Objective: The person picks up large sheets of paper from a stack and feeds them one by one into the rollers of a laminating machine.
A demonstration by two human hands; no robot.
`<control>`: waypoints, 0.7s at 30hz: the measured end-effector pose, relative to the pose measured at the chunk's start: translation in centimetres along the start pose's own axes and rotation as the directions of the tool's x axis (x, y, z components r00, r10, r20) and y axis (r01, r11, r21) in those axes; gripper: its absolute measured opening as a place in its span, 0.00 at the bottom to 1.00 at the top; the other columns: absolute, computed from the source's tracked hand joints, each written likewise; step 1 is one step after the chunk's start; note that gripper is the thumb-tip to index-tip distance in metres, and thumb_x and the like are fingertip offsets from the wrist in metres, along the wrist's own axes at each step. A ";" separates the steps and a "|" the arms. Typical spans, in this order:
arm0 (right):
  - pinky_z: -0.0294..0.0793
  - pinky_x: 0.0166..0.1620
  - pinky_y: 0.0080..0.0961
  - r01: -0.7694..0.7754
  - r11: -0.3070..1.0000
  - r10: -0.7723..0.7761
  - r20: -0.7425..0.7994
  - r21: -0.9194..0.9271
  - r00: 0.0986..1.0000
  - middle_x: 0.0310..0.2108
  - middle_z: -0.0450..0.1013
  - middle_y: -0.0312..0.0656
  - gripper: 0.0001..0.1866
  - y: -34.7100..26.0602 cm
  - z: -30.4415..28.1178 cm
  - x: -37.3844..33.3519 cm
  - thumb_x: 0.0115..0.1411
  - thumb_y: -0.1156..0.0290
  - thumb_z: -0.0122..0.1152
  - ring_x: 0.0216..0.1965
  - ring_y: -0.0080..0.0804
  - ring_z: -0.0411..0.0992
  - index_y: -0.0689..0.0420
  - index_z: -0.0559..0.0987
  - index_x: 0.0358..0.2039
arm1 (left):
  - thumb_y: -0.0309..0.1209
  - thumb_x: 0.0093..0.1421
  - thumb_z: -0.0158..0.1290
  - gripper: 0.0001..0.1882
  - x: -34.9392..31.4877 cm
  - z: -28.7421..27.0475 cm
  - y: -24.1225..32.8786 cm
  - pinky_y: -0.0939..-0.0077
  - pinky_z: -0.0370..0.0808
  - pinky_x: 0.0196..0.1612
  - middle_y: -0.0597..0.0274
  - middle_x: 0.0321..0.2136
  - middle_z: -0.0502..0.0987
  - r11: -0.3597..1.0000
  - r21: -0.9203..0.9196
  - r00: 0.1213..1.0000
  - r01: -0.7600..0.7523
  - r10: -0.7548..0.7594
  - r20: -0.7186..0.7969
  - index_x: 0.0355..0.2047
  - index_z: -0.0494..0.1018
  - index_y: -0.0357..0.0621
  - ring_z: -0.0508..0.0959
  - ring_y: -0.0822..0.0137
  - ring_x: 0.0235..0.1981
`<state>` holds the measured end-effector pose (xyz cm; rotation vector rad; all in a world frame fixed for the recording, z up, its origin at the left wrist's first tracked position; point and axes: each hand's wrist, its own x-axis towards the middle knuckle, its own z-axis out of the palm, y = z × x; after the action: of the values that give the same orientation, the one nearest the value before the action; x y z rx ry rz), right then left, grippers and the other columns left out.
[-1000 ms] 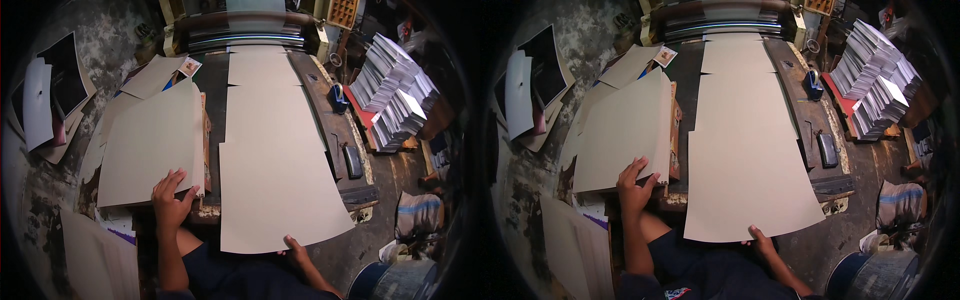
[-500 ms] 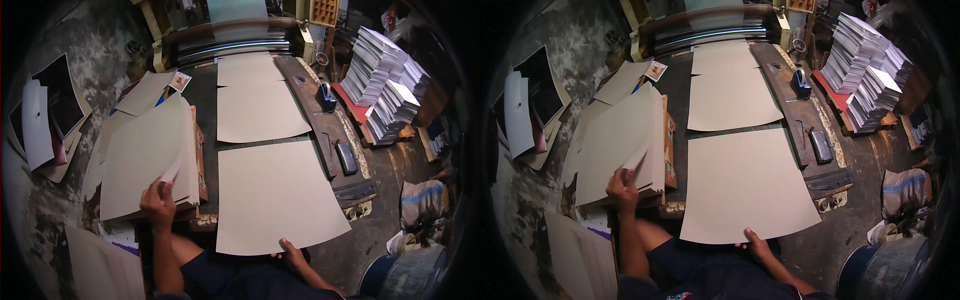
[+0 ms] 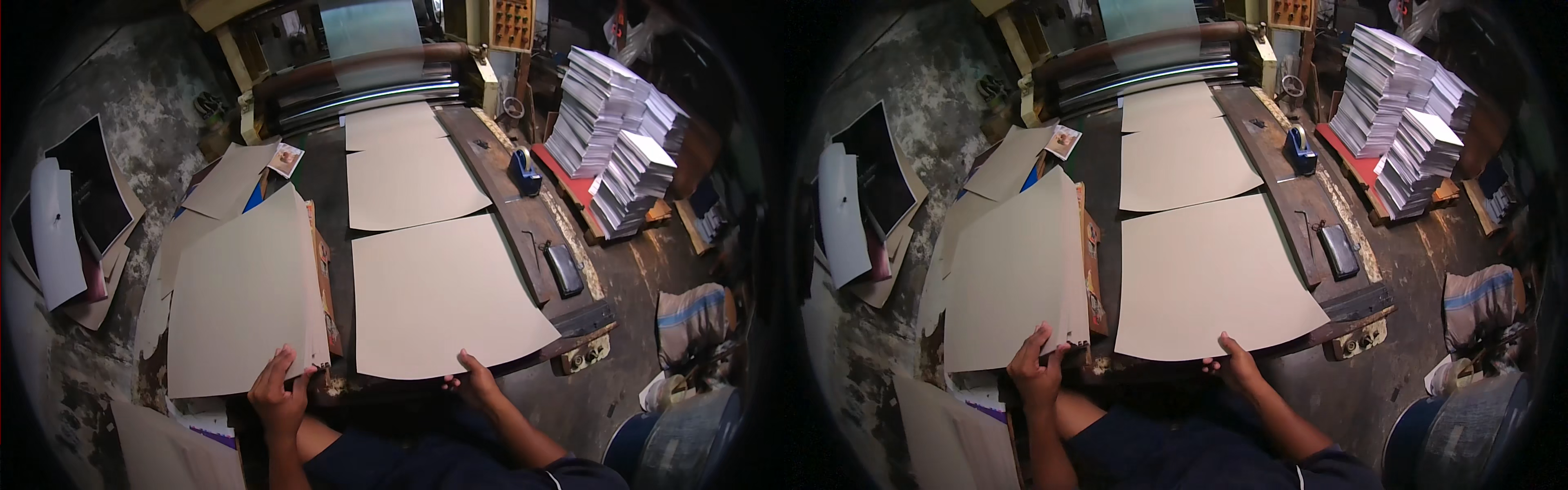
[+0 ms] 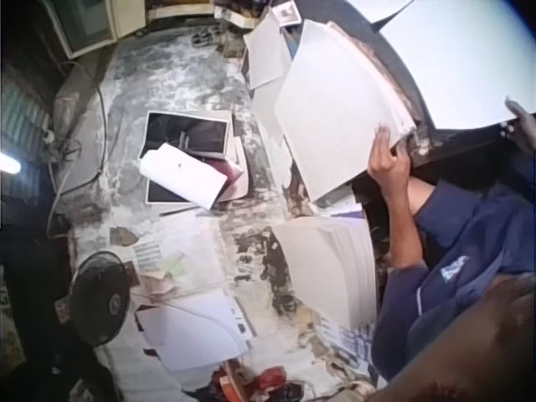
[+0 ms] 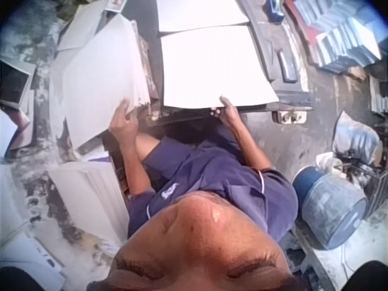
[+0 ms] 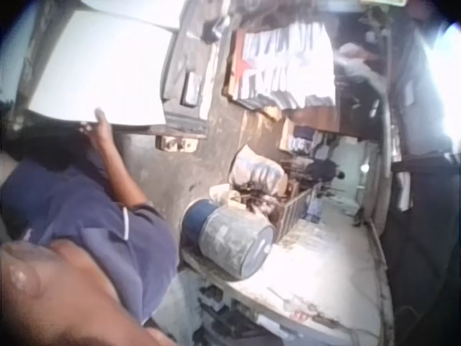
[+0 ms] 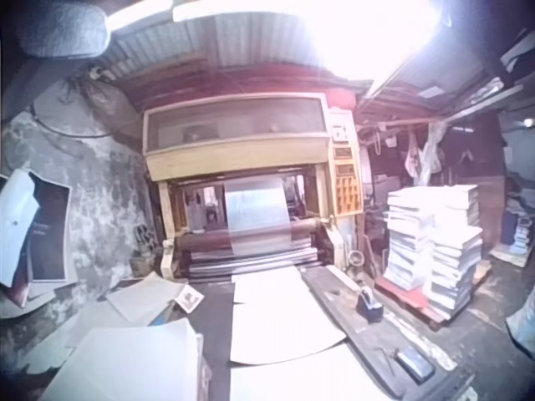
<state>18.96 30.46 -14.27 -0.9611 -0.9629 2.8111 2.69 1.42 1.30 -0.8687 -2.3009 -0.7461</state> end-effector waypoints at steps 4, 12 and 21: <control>0.74 0.39 0.33 0.049 0.997 -0.048 -0.009 0.064 0.999 0.29 0.71 0.43 0.22 -0.9 -0.6 2.8 0.68 0.51 0.47 0.25 0.27 0.67 0.58 0.67 0.49 | 0.25 0.51 0.64 0.16 0.8 -0.4 -0.7 0.67 0.77 0.48 0.47 0.40 0.81 0.962 -0.227 0.981 0.152 -0.119 0.154 0.41 0.78 0.34 0.81 0.52 0.45; 0.78 0.33 0.29 0.174 0.983 -0.163 -0.157 0.059 0.974 0.36 0.75 0.44 0.19 0.5 0.8 7.4 0.68 0.55 0.48 0.25 0.25 0.69 0.53 0.67 0.53 | 0.36 0.65 0.52 0.18 0.3 -2.7 0.5 0.61 0.70 0.56 0.46 0.45 0.79 0.835 -0.325 0.874 0.444 -0.324 0.363 0.44 0.77 0.32 0.77 0.52 0.48; 0.76 0.34 0.24 0.316 0.940 -0.283 -0.220 0.129 0.933 0.45 0.71 0.40 0.30 0.4 2.0 4.9 0.67 0.57 0.50 0.33 0.24 0.70 0.49 0.55 0.67 | 0.33 0.67 0.50 0.15 0.9 -2.2 1.6 0.63 0.74 0.43 0.46 0.35 0.80 0.918 -0.153 0.906 0.366 -0.314 0.284 0.40 0.77 0.29 0.78 0.54 0.36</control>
<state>13.91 30.02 -15.95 -0.9580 -0.7678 2.4428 3.90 1.36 3.91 -0.6835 -2.6836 -1.0934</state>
